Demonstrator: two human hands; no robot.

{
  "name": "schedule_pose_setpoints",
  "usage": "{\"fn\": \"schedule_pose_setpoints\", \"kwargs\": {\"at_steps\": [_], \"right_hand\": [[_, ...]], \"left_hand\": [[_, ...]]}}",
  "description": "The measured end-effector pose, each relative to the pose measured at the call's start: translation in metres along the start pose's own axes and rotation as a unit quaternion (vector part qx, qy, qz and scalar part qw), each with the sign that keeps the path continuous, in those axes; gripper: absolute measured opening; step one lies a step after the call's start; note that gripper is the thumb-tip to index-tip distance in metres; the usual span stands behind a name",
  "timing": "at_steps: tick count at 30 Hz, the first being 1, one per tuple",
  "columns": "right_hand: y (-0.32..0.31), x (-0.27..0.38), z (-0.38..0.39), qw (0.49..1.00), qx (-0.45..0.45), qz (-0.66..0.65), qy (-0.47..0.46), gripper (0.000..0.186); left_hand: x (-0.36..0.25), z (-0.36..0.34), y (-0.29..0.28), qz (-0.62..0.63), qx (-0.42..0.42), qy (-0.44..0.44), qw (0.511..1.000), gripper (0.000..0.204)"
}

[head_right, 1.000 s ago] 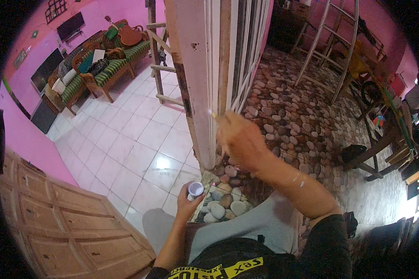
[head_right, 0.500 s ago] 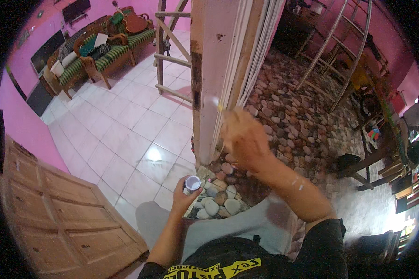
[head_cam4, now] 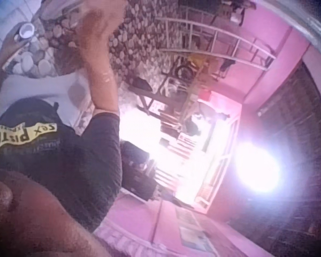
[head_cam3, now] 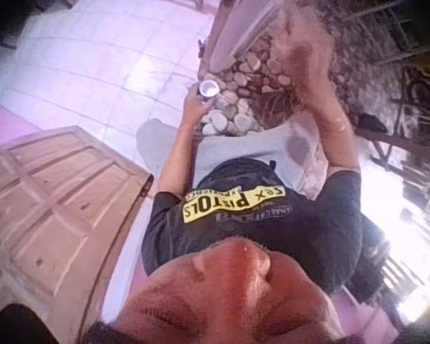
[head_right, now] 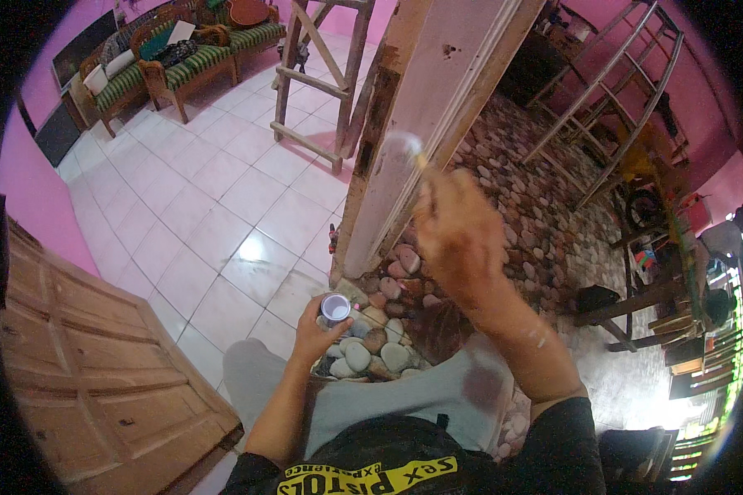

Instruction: The person paints a wooden door frame with white paint using a brush, dipping the brush into a small plastic cup of paint held in the other hand.

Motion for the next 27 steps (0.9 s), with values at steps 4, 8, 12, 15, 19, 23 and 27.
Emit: {"fn": "schedule_pose_setpoints", "kwargs": {"at_steps": [4, 8, 12, 15, 19, 23, 27], "right_hand": [[-0.003, 0.023, 0.008, 0.995, 0.085, 0.023, -0.038, 0.026], [0.052, 0.020, 0.050, 0.985, 0.153, -0.036, -0.070, 0.026], [0.048, 0.003, 0.019, 0.993, 0.121, 0.016, -0.012, 0.023], [-0.001, 0.012, -0.015, 0.999, 0.041, -0.019, -0.010, 0.023], [0.001, 0.020, 0.008, 0.992, 0.119, -0.045, -0.014, 0.022], [0.026, -0.001, 0.030, 0.993, 0.103, -0.058, 0.025, 0.022], [0.005, -0.003, 0.039, 0.950, 0.154, -0.207, 0.173, 0.016]], "left_hand": [[-0.001, -0.003, -0.002, -0.005, 0.001, 0.007, 1.000, 0.062], [-0.009, -0.007, 0.004, -0.003, 0.017, 0.024, 1.000, 0.062], [-0.004, -0.010, 0.004, 0.001, 0.017, 0.023, 1.000, 0.062], [0.001, -0.008, 0.000, -0.017, -0.002, 0.028, 0.999, 0.062], [-0.009, -0.011, 0.003, -0.002, 0.017, 0.032, 0.999, 0.064], [-0.002, -0.014, 0.008, 0.013, 0.007, 0.044, 0.999, 0.066], [-0.006, -0.016, 0.004, 0.000, -0.015, 0.063, 0.998, 0.067]]}}
Point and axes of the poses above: each hand's wrist, its own z-axis away from the middle knuckle, its own y-axis out of the palm, x = y × z, the point moved 5 cm from there along -z, towards the middle knuckle, and after that the axes turned 1 degree about -z, right-handed, at the moved point
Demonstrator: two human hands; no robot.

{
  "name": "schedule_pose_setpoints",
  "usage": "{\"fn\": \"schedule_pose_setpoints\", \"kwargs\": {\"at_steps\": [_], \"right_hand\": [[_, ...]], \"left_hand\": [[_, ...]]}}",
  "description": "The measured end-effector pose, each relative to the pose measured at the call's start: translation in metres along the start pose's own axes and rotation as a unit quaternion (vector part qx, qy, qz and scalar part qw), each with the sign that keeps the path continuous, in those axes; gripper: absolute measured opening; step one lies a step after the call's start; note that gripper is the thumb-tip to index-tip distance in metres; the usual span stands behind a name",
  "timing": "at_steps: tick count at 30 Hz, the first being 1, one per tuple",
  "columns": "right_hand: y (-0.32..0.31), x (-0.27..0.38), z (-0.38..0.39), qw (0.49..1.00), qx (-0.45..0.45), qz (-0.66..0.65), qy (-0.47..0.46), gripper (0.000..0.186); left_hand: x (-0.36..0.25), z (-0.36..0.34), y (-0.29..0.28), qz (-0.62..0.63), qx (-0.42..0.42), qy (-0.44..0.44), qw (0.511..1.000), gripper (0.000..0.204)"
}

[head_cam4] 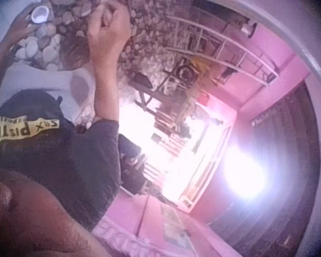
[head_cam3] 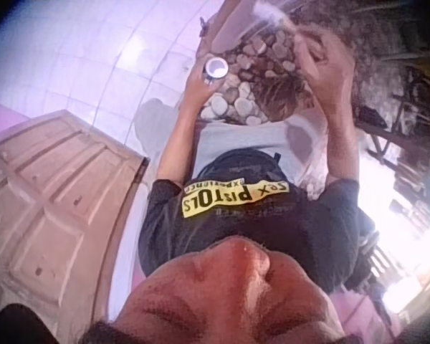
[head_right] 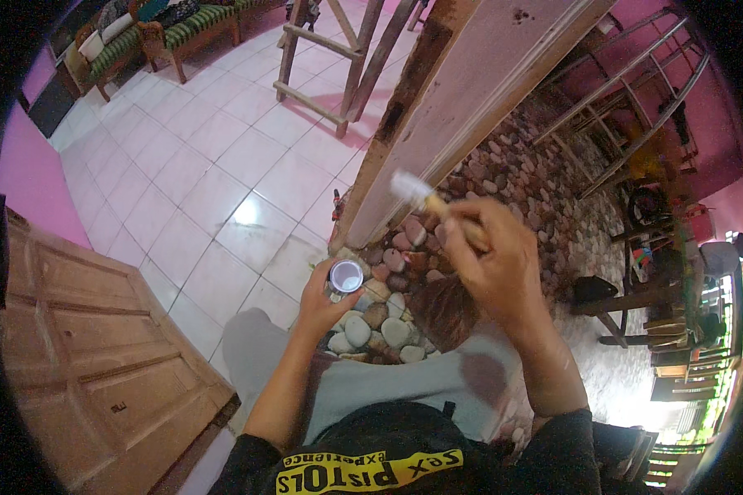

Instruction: The person paints a wooden door frame with white paint using a brush, dipping the brush into a small plastic cup of paint held in the other hand.

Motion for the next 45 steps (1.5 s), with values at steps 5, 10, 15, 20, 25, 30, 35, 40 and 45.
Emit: {"fn": "schedule_pose_setpoints", "kwargs": {"at_steps": [5, 10, 15, 20, 25, 30, 35, 40, 45], "right_hand": [[0.047, -0.001, 0.041, 0.973, 0.187, -0.120, 0.062, 0.017], [0.081, -0.024, 0.056, 0.974, 0.191, -0.104, 0.061, 0.018], [0.102, -0.041, 0.061, 0.968, 0.213, -0.116, 0.062, 0.019], [0.109, -0.045, 0.066, 0.971, 0.203, -0.104, 0.070, 0.019], [0.093, -0.045, 0.067, 0.969, 0.199, -0.097, 0.111, 0.020], [0.098, -0.084, 0.086, 0.923, 0.176, -0.234, 0.250, 0.018], [0.115, -0.113, 0.116, 0.792, 0.163, -0.409, 0.423, 0.018], [0.122, -0.117, 0.135, 0.678, 0.088, -0.544, 0.486, 0.024], [0.064, -0.089, 0.081, 0.846, -0.036, -0.408, 0.342, 0.023]], "left_hand": [[-0.003, -0.003, 0.002, -0.014, -0.003, 0.003, 1.000, 0.065], [-0.009, -0.003, 0.004, 0.002, 0.008, 0.004, 1.000, 0.062], [-0.015, -0.001, 0.005, 0.009, 0.000, 0.027, 1.000, 0.057], [-0.016, 0.001, 0.009, 0.008, 0.009, 0.043, 0.999, 0.060], [-0.015, 0.002, 0.007, -0.010, 0.005, 0.041, 0.999, 0.060], [-0.016, 0.001, 0.006, -0.006, 0.004, 0.020, 1.000, 0.058], [-0.008, 0.000, 0.003, -0.031, -0.003, 0.032, 0.999, 0.061], [-0.004, 0.000, 0.003, -0.036, 0.001, 0.018, 0.999, 0.063], [-0.006, 0.000, 0.000, -0.024, -0.009, 0.013, 1.000, 0.064]]}}
Point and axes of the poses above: each hand's wrist, its own z-axis away from the middle knuckle, its own y-axis out of the palm, x = y × z, the point moved 5 cm from there along -z, towards the middle knuckle, and after that the axes turned 1 degree about -z, right-handed, at the moved point
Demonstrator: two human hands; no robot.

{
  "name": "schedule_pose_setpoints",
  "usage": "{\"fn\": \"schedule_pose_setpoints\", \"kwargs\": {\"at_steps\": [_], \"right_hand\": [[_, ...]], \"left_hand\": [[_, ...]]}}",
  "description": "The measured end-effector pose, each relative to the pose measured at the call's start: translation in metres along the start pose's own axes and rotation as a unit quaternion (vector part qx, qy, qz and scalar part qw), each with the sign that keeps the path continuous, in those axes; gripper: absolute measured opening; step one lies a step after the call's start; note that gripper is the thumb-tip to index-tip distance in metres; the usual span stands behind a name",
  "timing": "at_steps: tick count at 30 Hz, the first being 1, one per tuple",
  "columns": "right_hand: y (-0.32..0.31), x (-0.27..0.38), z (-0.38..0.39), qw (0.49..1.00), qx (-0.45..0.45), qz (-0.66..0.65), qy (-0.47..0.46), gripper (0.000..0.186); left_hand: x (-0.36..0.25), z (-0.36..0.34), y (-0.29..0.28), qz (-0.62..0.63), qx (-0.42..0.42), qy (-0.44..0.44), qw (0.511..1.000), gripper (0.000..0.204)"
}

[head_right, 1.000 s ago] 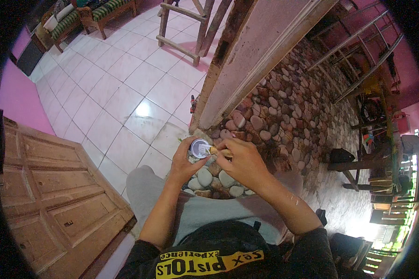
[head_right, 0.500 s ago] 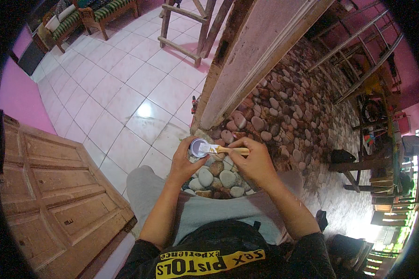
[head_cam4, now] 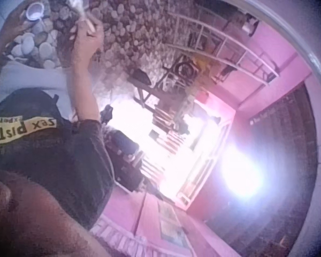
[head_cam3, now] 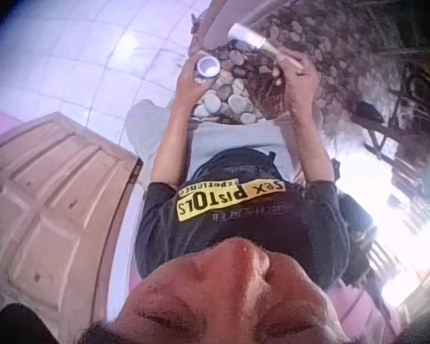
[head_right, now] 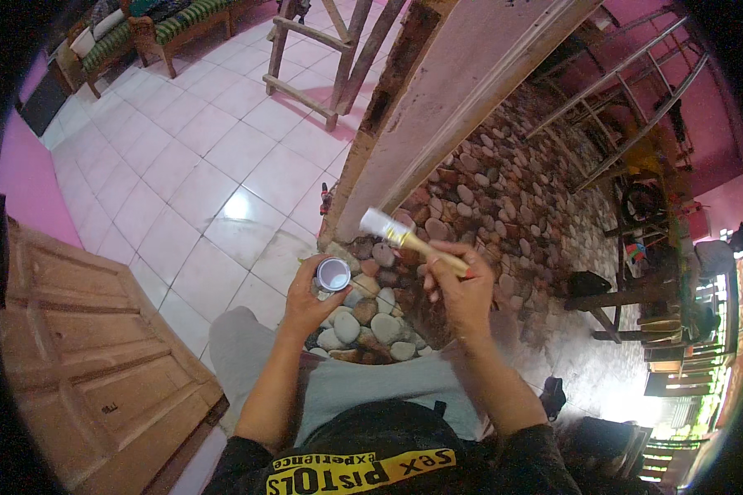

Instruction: The person paints a wooden door frame with white paint using a brush, dipping the brush into a small plastic cup of paint held in the other hand.

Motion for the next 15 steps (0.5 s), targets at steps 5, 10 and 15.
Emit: {"fn": "schedule_pose_setpoints", "kwargs": {"at_steps": [5, 10, 15], "right_hand": [[0.024, 0.090, -0.006, 0.862, -0.007, 0.282, -0.420, 0.018], [0.054, 0.140, -0.005, 0.739, 0.020, 0.456, -0.495, 0.024], [0.063, 0.187, 0.018, 0.651, -0.028, 0.472, -0.594, 0.024]], "left_hand": [[-0.003, -0.002, 0.004, 0.045, -0.011, 0.006, 0.999, 0.055], [-0.003, -0.002, 0.003, 0.025, -0.003, 0.021, 0.999, 0.058], [-0.010, -0.003, -0.003, 0.015, -0.013, 0.022, 1.000, 0.058]]}}
Point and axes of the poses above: each hand's wrist, its own z-axis away from the middle knuckle, its own y-axis out of the palm, x = y × z, the point moved 5 cm from there along -z, towards the middle knuckle, and after that the axes turned 1 degree about -z, right-handed, at the moved point
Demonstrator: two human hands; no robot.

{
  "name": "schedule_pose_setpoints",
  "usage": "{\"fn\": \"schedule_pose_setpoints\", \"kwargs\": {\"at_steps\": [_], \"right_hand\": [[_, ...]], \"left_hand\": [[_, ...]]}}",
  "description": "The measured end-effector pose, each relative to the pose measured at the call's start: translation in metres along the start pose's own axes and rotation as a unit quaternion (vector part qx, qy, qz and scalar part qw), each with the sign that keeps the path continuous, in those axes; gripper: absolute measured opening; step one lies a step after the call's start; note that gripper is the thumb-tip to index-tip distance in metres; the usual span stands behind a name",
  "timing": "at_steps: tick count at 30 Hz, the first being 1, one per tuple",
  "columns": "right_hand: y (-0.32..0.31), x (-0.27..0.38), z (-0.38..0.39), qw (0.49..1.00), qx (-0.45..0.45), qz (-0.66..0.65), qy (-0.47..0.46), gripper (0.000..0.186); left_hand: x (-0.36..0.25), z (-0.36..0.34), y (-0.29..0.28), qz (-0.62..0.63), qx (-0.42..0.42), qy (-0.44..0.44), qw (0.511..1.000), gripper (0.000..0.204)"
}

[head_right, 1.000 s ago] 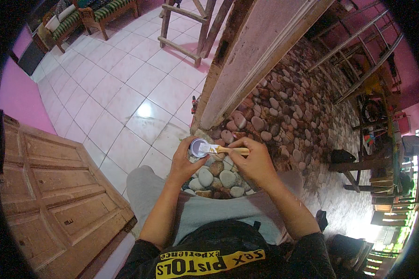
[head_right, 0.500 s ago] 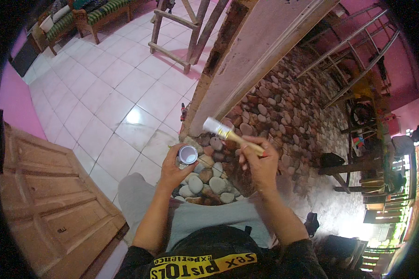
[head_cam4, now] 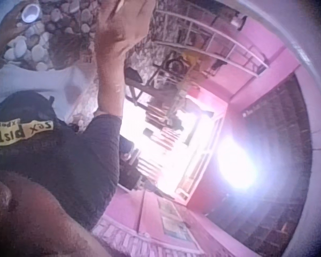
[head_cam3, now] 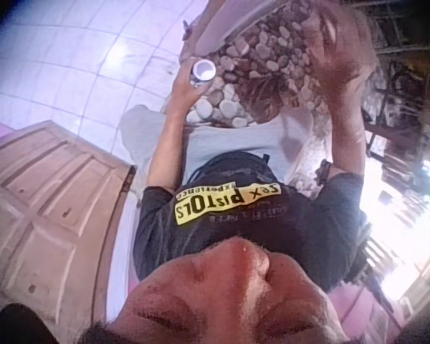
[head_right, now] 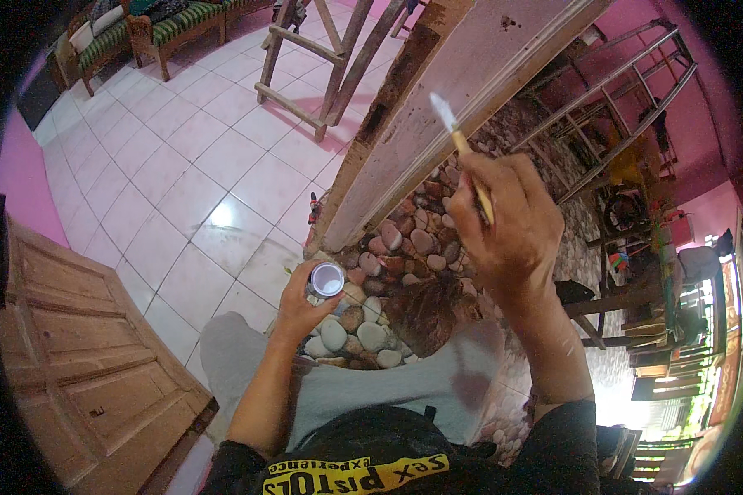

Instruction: The person paints a wooden door frame with white paint using a brush, dipping the brush into a small plastic cup of paint held in the other hand.

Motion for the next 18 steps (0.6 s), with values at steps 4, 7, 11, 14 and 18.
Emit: {"fn": "schedule_pose_setpoints", "kwargs": {"at_steps": [4, 7, 11, 14, 18], "right_hand": [[0.035, 0.012, 0.034, 0.982, 0.184, -0.031, 0.011, 0.025], [0.057, -0.001, 0.041, 0.980, 0.196, -0.008, 0.036, 0.023], [0.023, -0.010, 0.003, 0.994, 0.105, -0.008, 0.039, 0.022], [-0.002, -0.003, -0.011, 1.000, -0.022, 0.015, 0.010, 0.024], [0.041, 0.016, 0.020, 0.993, 0.121, -0.005, -0.005, 0.024]], "left_hand": [[0.002, -0.002, 0.002, 0.018, 0.006, -0.007, 1.000, 0.056], [0.006, -0.001, 0.003, 0.026, 0.005, -0.007, 1.000, 0.057], [0.006, 0.000, 0.001, 0.021, -0.002, 0.012, 1.000, 0.054], [0.007, 0.001, -0.001, 0.017, 0.000, 0.001, 1.000, 0.054], [0.003, -0.001, 0.000, 0.018, 0.001, 0.001, 1.000, 0.053]]}}
Point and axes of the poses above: each hand's wrist, its own z-axis away from the middle knuckle, its own y-axis out of the palm, x = y × z, the point moved 5 cm from there along -z, towards the middle knuckle, and after that the axes turned 1 degree about -z, right-handed, at the moved point
